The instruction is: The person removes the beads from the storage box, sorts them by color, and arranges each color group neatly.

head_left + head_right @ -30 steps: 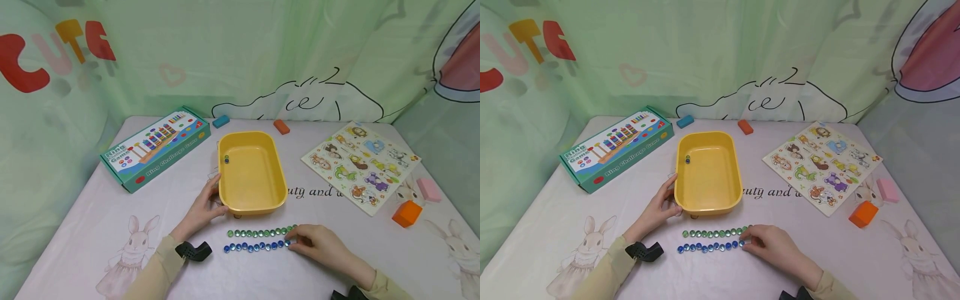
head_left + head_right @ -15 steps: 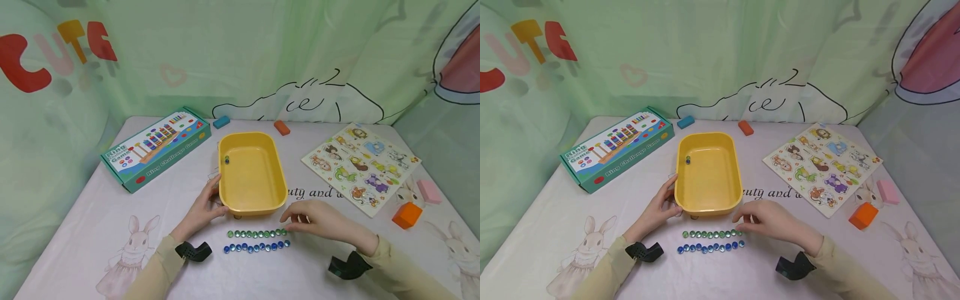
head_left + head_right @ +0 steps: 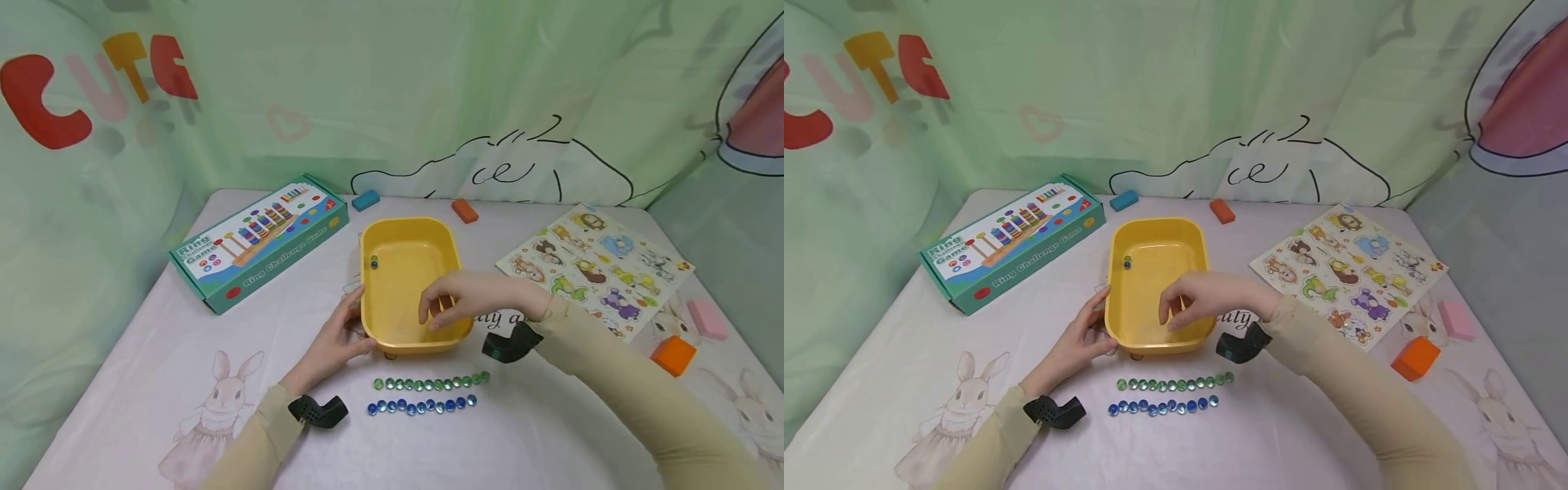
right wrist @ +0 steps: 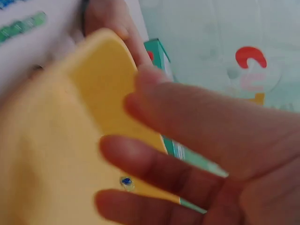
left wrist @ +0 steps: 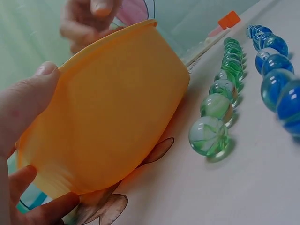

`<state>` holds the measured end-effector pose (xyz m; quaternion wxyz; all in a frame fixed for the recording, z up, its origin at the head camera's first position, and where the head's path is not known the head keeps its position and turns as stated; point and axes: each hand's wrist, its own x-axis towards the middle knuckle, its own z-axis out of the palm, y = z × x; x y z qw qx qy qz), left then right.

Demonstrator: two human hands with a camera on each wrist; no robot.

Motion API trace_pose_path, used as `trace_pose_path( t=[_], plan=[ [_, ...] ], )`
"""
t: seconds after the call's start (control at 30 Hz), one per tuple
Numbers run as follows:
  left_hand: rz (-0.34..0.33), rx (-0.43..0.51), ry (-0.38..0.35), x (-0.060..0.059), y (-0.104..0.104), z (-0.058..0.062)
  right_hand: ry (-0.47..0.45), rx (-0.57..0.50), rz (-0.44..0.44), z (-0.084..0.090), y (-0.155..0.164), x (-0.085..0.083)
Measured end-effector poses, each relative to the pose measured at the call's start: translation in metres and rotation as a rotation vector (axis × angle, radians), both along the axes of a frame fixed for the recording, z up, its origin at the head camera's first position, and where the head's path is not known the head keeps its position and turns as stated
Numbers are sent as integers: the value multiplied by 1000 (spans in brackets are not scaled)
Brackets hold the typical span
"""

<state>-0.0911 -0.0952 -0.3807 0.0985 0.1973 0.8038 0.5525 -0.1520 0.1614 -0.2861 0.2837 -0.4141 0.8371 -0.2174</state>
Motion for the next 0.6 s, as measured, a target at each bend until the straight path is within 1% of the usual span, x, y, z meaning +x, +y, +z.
trace_pose_path(
  t=[0.1,0.2,0.27,0.33,0.43,0.5,0.6],
  plan=[
    [2,-4,-2,0,-1,0,-25,56,-10,-1,-12,-17],
    [1,-6,-4,0,-1,0,-4,68,-43,-6,-24,-32],
    [-1,-7,-8,0,-1,1,41,67,-85,-11,-32,-41],
    [0,-13,-13,-1,-1,2,107,68,-132,-17,-40,-49],
    [0,-20,-22,-1,-1,3,186,96,-216,-25,-50,-58],
    [-3,-20,-18,-1,-1,3,221,120,-259,-30,-57,-63],
    [-9,-8,-7,-1,-1,2,249,163,-312,-36,-65,-69]
  ],
)
